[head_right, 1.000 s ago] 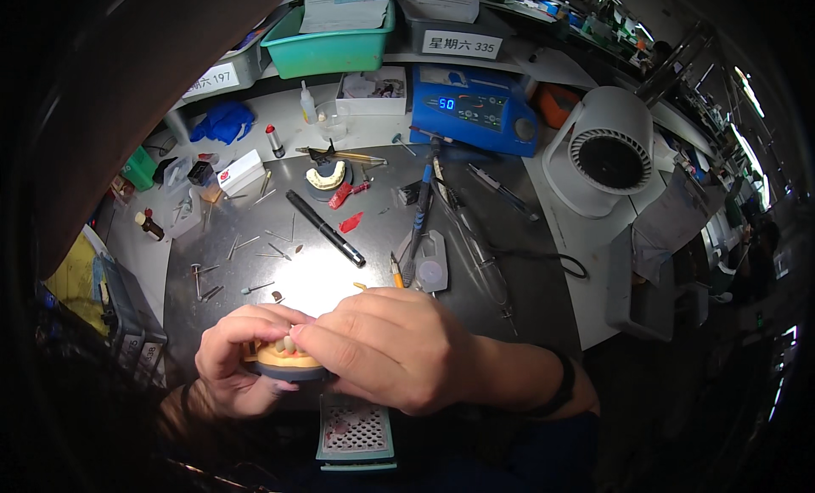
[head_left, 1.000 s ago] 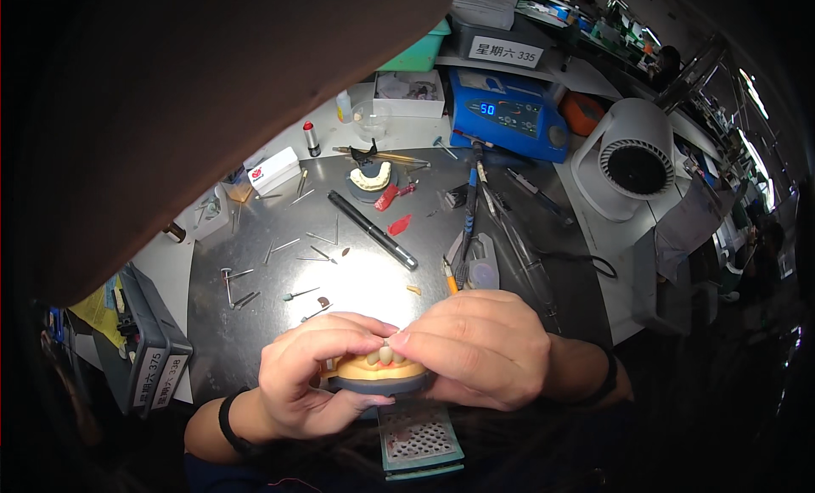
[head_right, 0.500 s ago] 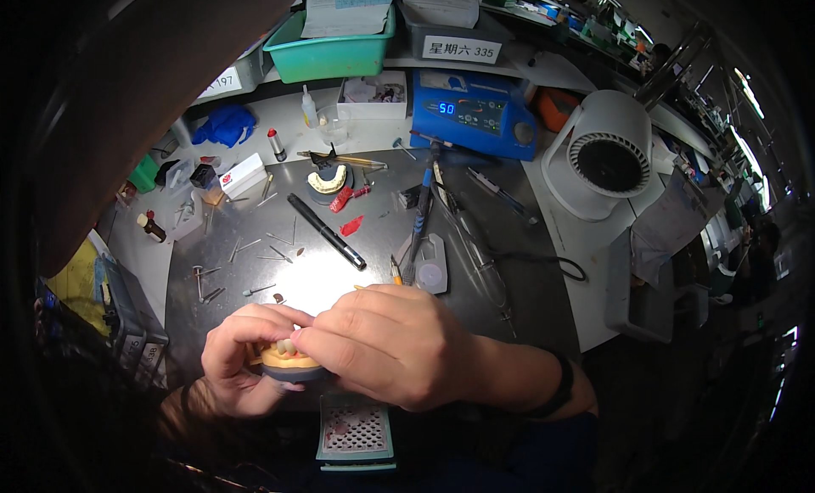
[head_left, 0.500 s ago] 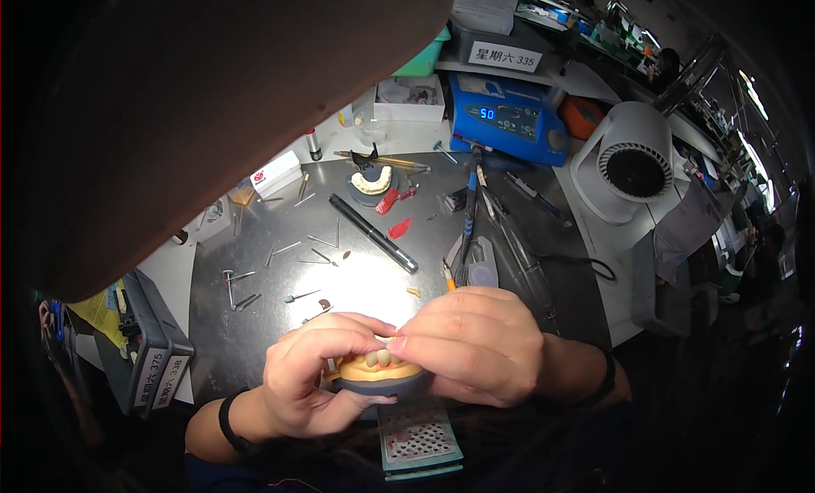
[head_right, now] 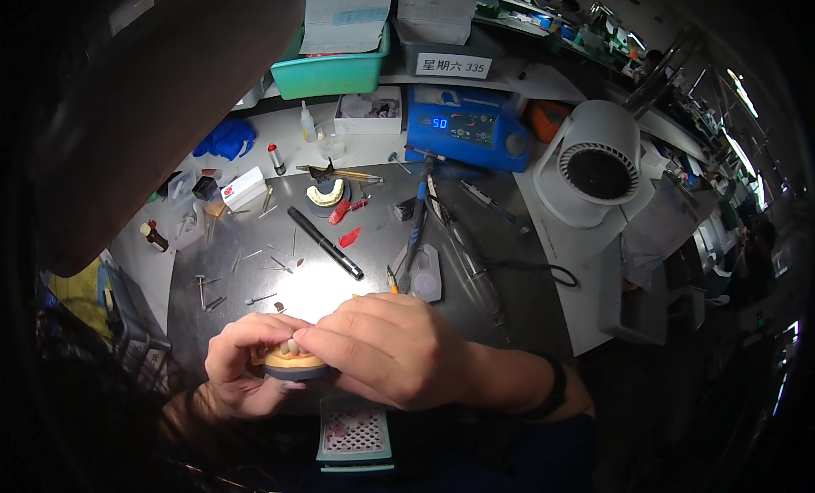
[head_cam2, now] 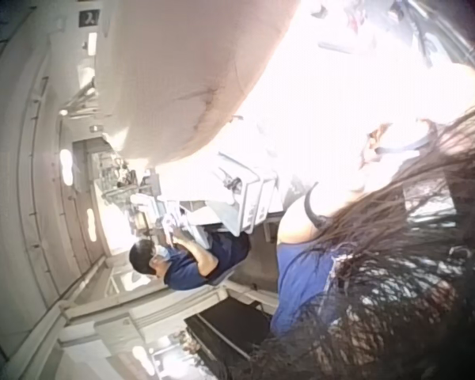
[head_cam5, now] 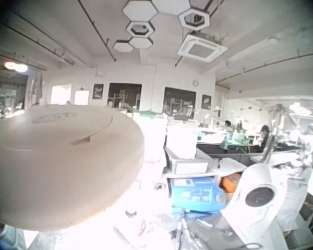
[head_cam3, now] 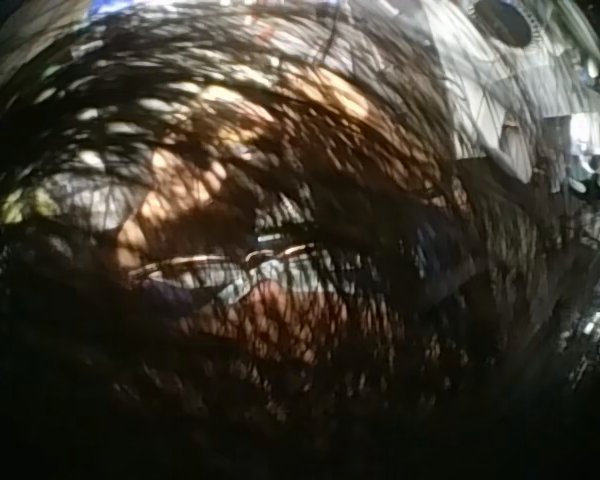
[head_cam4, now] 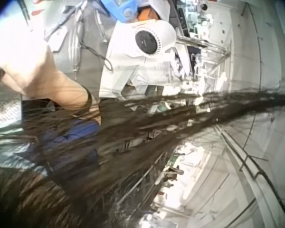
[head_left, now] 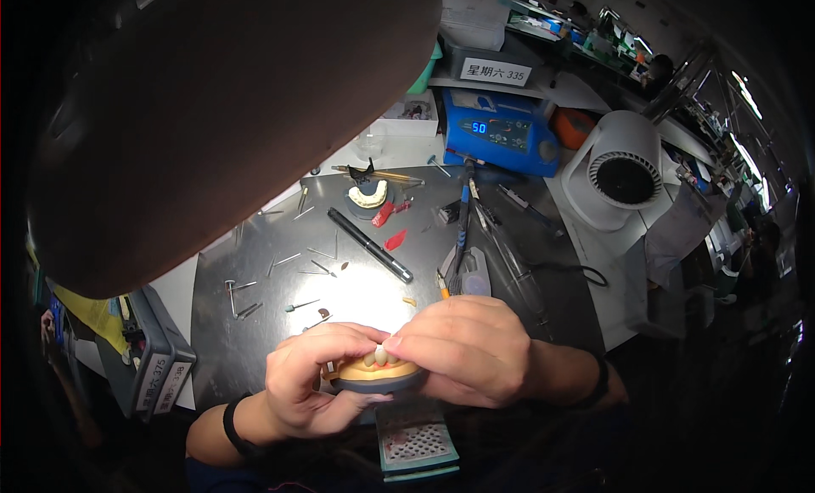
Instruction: The person is refining and finishing a dental mold/denture using various specialized tools at a lab bench.
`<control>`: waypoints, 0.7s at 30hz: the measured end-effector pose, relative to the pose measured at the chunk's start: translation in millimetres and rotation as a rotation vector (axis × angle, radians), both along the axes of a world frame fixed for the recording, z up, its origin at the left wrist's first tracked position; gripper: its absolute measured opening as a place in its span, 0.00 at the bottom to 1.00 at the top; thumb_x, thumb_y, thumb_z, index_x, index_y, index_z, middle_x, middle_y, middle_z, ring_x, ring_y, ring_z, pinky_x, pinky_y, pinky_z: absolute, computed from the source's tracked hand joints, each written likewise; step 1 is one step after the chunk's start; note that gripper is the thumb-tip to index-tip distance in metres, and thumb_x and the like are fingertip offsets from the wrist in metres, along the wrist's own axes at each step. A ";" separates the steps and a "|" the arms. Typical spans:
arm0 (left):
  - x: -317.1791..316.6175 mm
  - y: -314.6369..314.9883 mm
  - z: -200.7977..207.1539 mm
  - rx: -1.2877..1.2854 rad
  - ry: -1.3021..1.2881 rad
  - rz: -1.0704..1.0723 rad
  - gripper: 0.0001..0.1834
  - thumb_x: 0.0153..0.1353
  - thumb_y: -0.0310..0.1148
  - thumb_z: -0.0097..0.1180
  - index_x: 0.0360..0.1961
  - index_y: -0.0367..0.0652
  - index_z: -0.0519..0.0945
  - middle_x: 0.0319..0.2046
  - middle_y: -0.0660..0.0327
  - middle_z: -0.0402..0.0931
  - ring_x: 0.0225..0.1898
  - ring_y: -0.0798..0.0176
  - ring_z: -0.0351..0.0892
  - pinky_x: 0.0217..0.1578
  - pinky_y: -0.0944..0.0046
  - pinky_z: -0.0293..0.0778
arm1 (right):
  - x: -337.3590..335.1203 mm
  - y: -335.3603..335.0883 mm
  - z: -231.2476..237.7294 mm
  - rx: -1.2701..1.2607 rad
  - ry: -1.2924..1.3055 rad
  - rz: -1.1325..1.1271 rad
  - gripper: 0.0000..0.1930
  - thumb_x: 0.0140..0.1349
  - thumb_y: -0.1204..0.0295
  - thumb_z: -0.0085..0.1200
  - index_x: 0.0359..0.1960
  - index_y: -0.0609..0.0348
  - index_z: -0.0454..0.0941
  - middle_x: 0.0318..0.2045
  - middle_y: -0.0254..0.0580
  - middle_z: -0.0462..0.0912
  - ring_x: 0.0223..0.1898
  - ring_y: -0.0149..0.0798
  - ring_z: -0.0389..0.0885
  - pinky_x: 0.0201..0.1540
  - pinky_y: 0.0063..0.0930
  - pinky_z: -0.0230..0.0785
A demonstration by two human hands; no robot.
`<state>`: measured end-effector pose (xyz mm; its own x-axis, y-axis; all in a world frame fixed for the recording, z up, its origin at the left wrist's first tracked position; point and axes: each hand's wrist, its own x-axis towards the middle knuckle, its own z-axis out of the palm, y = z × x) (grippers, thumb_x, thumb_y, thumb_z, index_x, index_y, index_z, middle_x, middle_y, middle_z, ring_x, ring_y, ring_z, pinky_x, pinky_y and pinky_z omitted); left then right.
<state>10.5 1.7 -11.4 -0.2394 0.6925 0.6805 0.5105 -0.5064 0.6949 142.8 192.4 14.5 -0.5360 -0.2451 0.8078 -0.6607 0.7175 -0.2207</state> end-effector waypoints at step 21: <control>-3.5 -6.4 2.8 -0.066 0.026 0.006 0.26 0.56 0.27 0.73 0.54 0.31 0.78 0.45 0.45 0.83 0.46 0.54 0.85 0.49 0.59 0.79 | 6.0 0.9 9.3 0.004 -0.117 0.005 0.30 0.45 0.73 0.73 0.53 0.69 0.79 0.37 0.48 0.82 0.39 0.48 0.85 0.39 0.37 0.77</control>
<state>7.0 -4.8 -8.6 -0.2264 0.7349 0.6393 0.5315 -0.4569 0.7133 148.8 193.3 23.8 -0.6257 -0.2506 0.7387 -0.6338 0.7153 -0.2942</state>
